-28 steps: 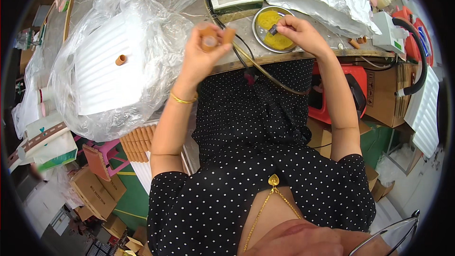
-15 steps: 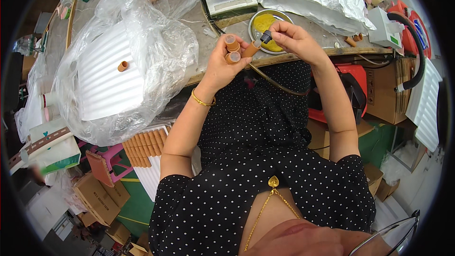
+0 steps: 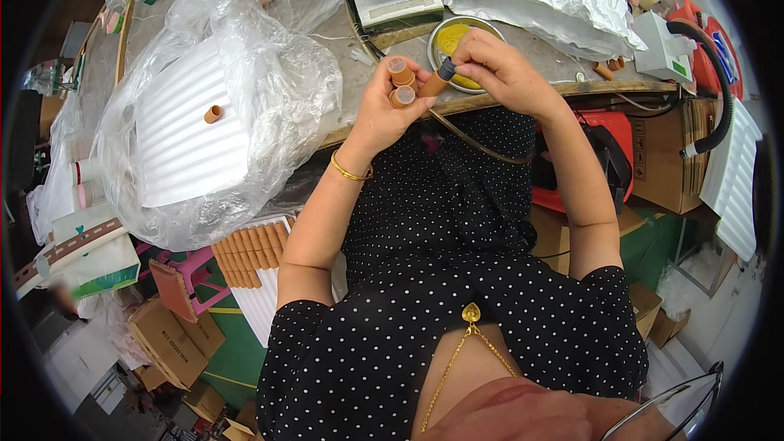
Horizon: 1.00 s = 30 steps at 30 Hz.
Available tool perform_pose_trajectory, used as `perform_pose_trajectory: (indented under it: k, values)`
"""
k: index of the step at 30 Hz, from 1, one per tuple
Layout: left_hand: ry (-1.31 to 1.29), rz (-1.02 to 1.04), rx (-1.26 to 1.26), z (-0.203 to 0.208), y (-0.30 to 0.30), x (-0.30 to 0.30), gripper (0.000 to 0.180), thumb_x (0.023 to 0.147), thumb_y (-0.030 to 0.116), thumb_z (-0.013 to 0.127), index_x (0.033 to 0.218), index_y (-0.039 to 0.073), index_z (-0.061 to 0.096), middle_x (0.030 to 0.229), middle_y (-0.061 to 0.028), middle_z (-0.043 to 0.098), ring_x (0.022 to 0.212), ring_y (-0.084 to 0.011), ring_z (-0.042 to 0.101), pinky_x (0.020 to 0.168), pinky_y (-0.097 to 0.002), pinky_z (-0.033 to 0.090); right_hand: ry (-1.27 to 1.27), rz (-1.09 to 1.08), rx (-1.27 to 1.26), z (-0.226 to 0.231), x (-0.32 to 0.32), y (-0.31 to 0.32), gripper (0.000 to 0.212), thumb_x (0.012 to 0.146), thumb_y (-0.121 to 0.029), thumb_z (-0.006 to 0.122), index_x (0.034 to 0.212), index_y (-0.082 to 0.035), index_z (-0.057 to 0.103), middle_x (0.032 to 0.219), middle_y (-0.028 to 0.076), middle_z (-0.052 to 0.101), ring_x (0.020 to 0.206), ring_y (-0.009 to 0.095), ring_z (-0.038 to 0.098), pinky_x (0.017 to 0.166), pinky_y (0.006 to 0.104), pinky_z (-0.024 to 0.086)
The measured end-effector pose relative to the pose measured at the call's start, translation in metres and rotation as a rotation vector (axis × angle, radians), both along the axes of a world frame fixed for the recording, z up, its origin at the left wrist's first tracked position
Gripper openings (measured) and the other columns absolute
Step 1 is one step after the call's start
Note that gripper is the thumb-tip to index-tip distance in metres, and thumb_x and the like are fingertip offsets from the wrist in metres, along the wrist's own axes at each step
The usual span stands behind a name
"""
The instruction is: Manually applying a yellow substance to small cylindrical components and placing them into a divided tray.
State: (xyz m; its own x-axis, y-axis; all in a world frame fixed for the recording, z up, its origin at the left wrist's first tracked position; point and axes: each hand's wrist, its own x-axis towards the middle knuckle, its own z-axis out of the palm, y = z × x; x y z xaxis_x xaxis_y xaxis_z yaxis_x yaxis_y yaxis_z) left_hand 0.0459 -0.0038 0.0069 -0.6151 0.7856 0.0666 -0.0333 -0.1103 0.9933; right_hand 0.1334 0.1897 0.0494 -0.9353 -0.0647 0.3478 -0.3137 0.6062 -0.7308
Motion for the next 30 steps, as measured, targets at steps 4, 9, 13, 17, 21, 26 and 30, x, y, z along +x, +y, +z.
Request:
perform_pose_trajectory:
  k: [4, 9, 13, 17, 21, 26, 30]
  values:
    - [0.023, 0.012, -0.007, -0.001, -0.004, -0.003, 0.042, 0.072, -0.003, 0.070, 0.104, 0.006, 0.045, 0.097, -0.0044, 0.055, 0.089, -0.0117, 0.054, 0.079, -0.0259, 0.047, -0.105, 0.055, -0.044, -0.003, -0.005, -0.004, 0.011, 0.082, -0.010, 0.059, 0.088, -0.002, 0.054, 0.084, 0.006, 0.051, 0.080, 0.020, 0.050, 0.070, 0.0300, 0.041]
    - [0.018, 0.090, 0.074, 0.006, -0.008, 0.005, 0.047, 0.071, 0.004, 0.073, 0.109, 0.007, 0.044, 0.097, -0.0037, 0.054, 0.090, -0.0122, 0.054, 0.078, -0.0266, 0.049, -0.441, -0.037, -0.660, -0.014, -0.002, -0.023, 0.034, 0.074, -0.013, 0.073, 0.100, -0.003, 0.054, 0.087, -0.004, 0.049, 0.079, 0.006, 0.047, 0.074, 0.0214, 0.041]
    - [0.169, 0.030, -0.062, 0.013, -0.033, -0.011, 0.040, 0.074, 0.007, 0.071, 0.105, 0.008, 0.046, 0.094, -0.0038, 0.055, 0.088, -0.0109, 0.053, 0.073, -0.0258, 0.048, -0.320, -0.018, -0.531, -0.026, -0.001, -0.031, 0.028, 0.076, -0.005, 0.067, 0.100, -0.001, 0.054, 0.098, 0.003, 0.053, 0.085, 0.009, 0.053, 0.075, 0.0218, 0.043]
    - [0.657, 0.534, -0.581, 0.045, -0.138, -0.093, 0.030, 0.075, 0.002, 0.062, 0.103, 0.005, 0.051, 0.080, -0.0074, 0.059, 0.065, -0.0159, 0.055, 0.057, -0.0277, 0.045, -0.330, -0.024, -0.753, -0.004, -0.005, -0.032, 0.021, 0.079, -0.002, 0.061, 0.098, 0.000, 0.053, 0.101, 0.006, 0.056, 0.086, 0.014, 0.058, 0.077, 0.0251, 0.045]
    - [0.903, 0.694, -0.891, 0.012, -0.236, -0.168, 0.016, 0.079, 0.004, 0.054, 0.094, 0.001, 0.049, 0.076, -0.0145, 0.057, 0.072, -0.0291, 0.056, 0.066, -0.0360, 0.045, -0.364, -0.109, -0.648, -0.012, -0.006, -0.024, 0.021, 0.083, -0.011, 0.061, 0.100, -0.002, 0.053, 0.087, 0.003, 0.057, 0.077, 0.009, 0.054, 0.070, 0.0210, 0.043]
    - [0.613, 0.616, -0.683, -0.014, -0.260, -0.171, 0.029, 0.076, 0.003, 0.064, 0.099, 0.002, 0.046, 0.092, -0.0097, 0.059, 0.087, -0.0211, 0.059, 0.077, -0.0289, 0.046, -0.368, -0.133, -0.592, -0.011, -0.013, -0.043, 0.028, 0.084, -0.016, 0.062, 0.107, -0.002, 0.052, 0.092, 0.000, 0.053, 0.081, 0.005, 0.048, 0.066, 0.0184, 0.041]
    - [0.554, 0.721, -0.513, 0.008, -0.235, -0.163, 0.035, 0.073, -0.001, 0.068, 0.100, 0.003, 0.045, 0.093, -0.0057, 0.056, 0.086, -0.0162, 0.057, 0.076, -0.0279, 0.048, -0.363, -0.080, -0.733, -0.013, -0.015, -0.043, 0.027, 0.085, -0.014, 0.060, 0.108, -0.002, 0.052, 0.092, 0.000, 0.055, 0.075, 0.004, 0.048, 0.064, 0.0174, 0.040]
